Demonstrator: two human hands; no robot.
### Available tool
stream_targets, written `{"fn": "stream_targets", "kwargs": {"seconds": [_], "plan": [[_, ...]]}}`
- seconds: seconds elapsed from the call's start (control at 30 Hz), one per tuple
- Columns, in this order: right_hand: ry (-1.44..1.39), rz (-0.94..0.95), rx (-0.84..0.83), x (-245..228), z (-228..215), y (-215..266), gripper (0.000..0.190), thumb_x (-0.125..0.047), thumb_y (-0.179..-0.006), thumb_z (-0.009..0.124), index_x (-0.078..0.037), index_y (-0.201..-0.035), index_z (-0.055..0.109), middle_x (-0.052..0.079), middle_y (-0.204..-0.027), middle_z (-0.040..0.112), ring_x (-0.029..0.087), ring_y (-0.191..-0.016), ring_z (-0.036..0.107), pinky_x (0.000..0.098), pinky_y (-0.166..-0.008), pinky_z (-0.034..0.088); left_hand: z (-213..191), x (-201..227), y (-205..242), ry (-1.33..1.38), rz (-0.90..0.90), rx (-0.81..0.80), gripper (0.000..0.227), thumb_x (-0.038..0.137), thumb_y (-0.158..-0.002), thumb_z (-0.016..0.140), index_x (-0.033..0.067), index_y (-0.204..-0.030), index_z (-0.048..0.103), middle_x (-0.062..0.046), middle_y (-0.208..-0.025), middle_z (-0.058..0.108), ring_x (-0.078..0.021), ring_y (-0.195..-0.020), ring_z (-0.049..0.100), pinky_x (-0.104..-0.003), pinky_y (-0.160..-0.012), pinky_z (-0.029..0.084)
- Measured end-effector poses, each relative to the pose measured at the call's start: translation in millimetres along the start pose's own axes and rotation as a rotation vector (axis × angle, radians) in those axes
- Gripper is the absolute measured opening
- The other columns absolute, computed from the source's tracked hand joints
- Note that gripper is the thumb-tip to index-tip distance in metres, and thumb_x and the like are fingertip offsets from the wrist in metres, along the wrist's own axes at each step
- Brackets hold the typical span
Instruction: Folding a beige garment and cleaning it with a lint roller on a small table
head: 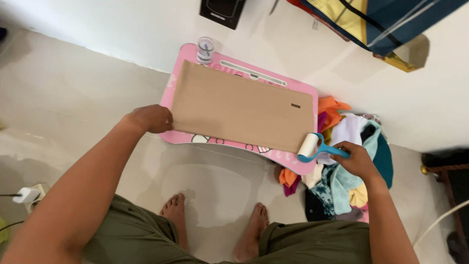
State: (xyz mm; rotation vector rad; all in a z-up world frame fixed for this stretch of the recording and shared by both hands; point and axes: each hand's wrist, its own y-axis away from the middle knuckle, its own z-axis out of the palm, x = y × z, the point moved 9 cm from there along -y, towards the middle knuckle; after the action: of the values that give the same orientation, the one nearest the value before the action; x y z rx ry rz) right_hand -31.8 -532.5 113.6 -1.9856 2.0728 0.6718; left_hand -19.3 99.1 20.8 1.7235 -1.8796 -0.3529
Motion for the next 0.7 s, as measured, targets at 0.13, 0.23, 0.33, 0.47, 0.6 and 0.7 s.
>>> {"fn": "stream_targets", "kwargs": {"seconds": [0.13,0.23,0.33,0.47,0.6,0.7], "plan": [[-0.045,-0.183,0.05,-90,29,-1,0.043,-0.019,-0.085,0.082,-0.021,-0.127,0.073,0.013,-0.083,0.074,0.029,-0.076,0.066,0.0389,-0.069,0.048,-7,-17,5,0.04,-0.042,0.009,0.046,0.043,-0.094,0.064,0.0212,-0.135,0.071,-0.016,-0.135,0.07,-0.0357,-0.129,0.064,-0.052,-0.104,0.054],[-0.099,-0.411,0.048,-190,76,0,0.046,-0.012,-0.087,0.077,-0.019,-0.132,0.07,0.014,-0.103,0.072,0.034,-0.097,0.064,0.0428,-0.085,0.048,-8,-34,-2,0.048,-0.068,0.035,0.05,0.044,-0.094,0.065,0.0151,-0.135,0.071,-0.019,-0.133,0.07,-0.037,-0.128,0.064,-0.054,-0.103,0.054],[-0.016,-0.498,0.019,-271,129,-3,0.042,-0.016,-0.088,0.073,-0.019,-0.13,0.069,0.015,-0.116,0.073,0.04,-0.113,0.067,0.0513,-0.097,0.052,-9,-49,-4,0.048,-0.093,0.06,0.053,0.047,-0.094,0.065,0.0118,-0.133,0.07,-0.019,-0.132,0.071,-0.037,-0.126,0.065,-0.054,-0.1,0.055],[0.151,-0.437,0.022,-329,191,-35,0.036,-0.034,-0.093,0.065,-0.029,-0.129,0.066,0.011,-0.101,0.071,0.037,-0.101,0.071,0.0514,-0.087,0.057,-13,-59,8,0.1,-0.104,0.063,0.054,0.048,-0.095,0.064,0.009,-0.132,0.069,-0.019,-0.132,0.069,-0.0369,-0.127,0.064,-0.055,-0.1,0.055],[0.182,-0.431,0.027,-383,225,-74,0.038,-0.033,-0.093,0.06,-0.021,-0.129,0.065,0.016,-0.099,0.071,0.041,-0.1,0.071,0.0533,-0.087,0.057,-19,-59,15,0.118,-0.1,0.068,0.055,0.049,-0.096,0.063,0.0073,-0.132,0.068,-0.019,-0.132,0.069,-0.037,-0.127,0.064,-0.054,-0.101,0.055],[0.206,-0.391,0.082,-412,237,-104,0.035,-0.035,-0.09,0.058,-0.024,-0.123,0.064,0.011,-0.092,0.069,0.037,-0.093,0.073,0.0511,-0.081,0.059,-20,-53,8,0.168,-0.099,0.094,0.069,0.059,-0.098,0.052,0.0032,-0.139,0.059,-0.022,-0.138,0.065,-0.0391,-0.131,0.061,-0.059,-0.103,0.052]]}}
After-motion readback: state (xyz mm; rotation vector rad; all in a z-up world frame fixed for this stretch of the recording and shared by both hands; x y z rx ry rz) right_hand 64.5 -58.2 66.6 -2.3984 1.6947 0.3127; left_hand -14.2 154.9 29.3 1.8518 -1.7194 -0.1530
